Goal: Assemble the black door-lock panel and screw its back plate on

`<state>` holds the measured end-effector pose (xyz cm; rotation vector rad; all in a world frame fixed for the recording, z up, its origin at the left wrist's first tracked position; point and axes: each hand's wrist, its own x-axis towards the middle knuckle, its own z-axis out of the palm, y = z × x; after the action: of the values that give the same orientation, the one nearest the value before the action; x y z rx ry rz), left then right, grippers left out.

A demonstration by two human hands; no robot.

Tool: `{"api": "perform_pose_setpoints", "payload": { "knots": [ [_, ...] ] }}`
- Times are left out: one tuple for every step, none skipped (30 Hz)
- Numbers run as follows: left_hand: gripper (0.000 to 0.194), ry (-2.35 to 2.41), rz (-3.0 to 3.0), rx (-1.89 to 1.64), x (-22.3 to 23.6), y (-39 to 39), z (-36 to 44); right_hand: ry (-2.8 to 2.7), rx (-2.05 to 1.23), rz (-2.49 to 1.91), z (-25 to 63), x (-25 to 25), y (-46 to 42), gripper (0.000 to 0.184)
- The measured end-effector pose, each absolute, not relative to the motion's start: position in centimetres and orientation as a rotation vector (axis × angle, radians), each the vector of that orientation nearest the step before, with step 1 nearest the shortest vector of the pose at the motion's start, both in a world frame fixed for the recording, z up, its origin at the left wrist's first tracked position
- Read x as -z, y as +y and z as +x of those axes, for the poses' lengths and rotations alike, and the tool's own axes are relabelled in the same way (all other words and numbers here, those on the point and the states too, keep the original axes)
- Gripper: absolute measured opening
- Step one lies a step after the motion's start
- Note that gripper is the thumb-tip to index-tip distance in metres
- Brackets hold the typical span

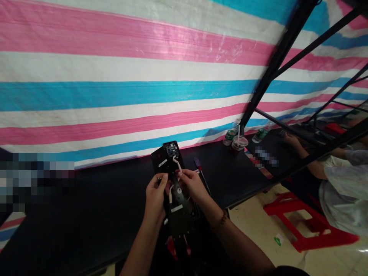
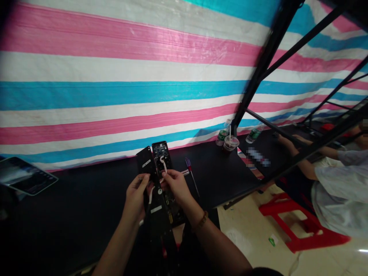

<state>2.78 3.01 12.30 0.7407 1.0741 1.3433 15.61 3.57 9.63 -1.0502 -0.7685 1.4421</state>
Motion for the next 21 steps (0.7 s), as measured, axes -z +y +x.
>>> {"api": "perform_pose_setpoints", "payload": {
  "knots": [
    [0.047, 1.102, 0.776, -1.346, -12.0, 3.7, 2.9, -0.866, -1.424, -1.107, 16.1, -9.5, 3.2, 0.051],
    [0.046, 1.141, 0.827, -1.358, -11.6, 4.4, 3.0, -0.953, -1.389, -1.170, 16.6, -9.4, 2.8, 0.054],
    [0.044, 1.182, 0.891, -1.376, -11.3, 5.1, 3.0, -1.021, -1.346, -1.231, 17.2, -9.4, 2.3, 0.057],
    [0.042, 1.220, 0.954, -1.400, -11.0, 5.7, 3.1, -1.065, -1.308, -1.279, 17.6, -9.3, 1.7, 0.059],
    [0.040, 1.246, 1.015, -1.421, -10.8, 6.3, 3.3, -1.093, -1.284, -1.304, 18.0, -9.3, 0.9, 0.059],
    [0.038, 1.261, 1.069, -1.433, -10.6, 6.8, 3.4, -1.115, -1.278, -1.305, 18.2, -9.3, 0.0, 0.057],
    [0.037, 1.267, 1.109, -1.434, -10.5, 7.2, 3.6, -1.135, -1.289, -1.287, 18.3, -9.2, -0.9, 0.053],
    [0.036, 1.267, 1.134, -1.417, -10.4, 7.3, 3.8, -1.149, -1.301, -1.264, 18.2, -9.1, -1.7, 0.047],
    [0.035, 1.266, 1.148, -1.390, -10.4, 7.4, 4.0, -1.148, -1.299, -1.247, 18.0, -9.0, -2.6, 0.039],
    [0.034, 1.265, 1.160, -1.362, -10.4, 7.2, 4.2, -1.135, -1.278, -1.240, 17.7, -8.8, -3.2, 0.033],
    [0.034, 1.263, 1.176, -1.348, -10.4, 6.8, 4.4, -1.110, -1.244, -1.246, 17.4, -8.5, -3.8, 0.027],
    [0.035, 1.257, 1.196, -1.359, -10.4, 6.4, 4.4, -1.080, -1.203, -1.259, 17.1, -8.2, -4.2, 0.024],
    [0.040, 1.248, 1.225, -1.384, -10.5, 5.8, 4.4, -1.054, -1.159, -1.274, 16.8, -7.9, -4.4, 0.022],
    [0.049, 1.243, 1.262, -1.408, -10.5, 5.1, 4.2, -1.035, -1.119, -1.285, 16.6, -7.6, -4.5, 0.021],
    [0.059, 1.258, 1.304, -1.415, -10.5, 4.4, 3.9, -1.024, -1.091, -1.293, 16.5, -7.4, -4.5, 0.021],
    [0.064, 1.298, 1.355, -1.392, -10.5, 3.7, 3.4, -1.016, -1.074, -1.297, 16.4, -7.1, -4.4, 0.022],
    [0.061, 1.361, 1.421, -1.339, -10.5, 3.1, 2.8, -1.009, -1.061, -1.301, 16.4, -6.9, -4.3, 0.022],
    [0.051, 1.429, 1.503, -1.256, -10.5, 2.5, 2.2, -1.004, -1.054, -1.307, 16.5, -6.7, -4.1, 0.022],
    [0.038, 1.484, 1.591, -1.160, -10.6, 2.0, 1.6, -1.000, -1.055, -1.313, 16.5, -6.4, -4.0, 0.022],
    [0.029, 1.513, 1.669, -1.071, -10.6, 1.6, 1.0, -0.996, -1.059, -1.317, 16.5, -6.3, -3.8, 0.022],
    [0.024, 1.515, 1.725, -1.002, -10.7, 1.3, 0.5, -0.995, -1.061, -1.316, 16.4, -6.1, -3.6, 0.022]
  ]
}}
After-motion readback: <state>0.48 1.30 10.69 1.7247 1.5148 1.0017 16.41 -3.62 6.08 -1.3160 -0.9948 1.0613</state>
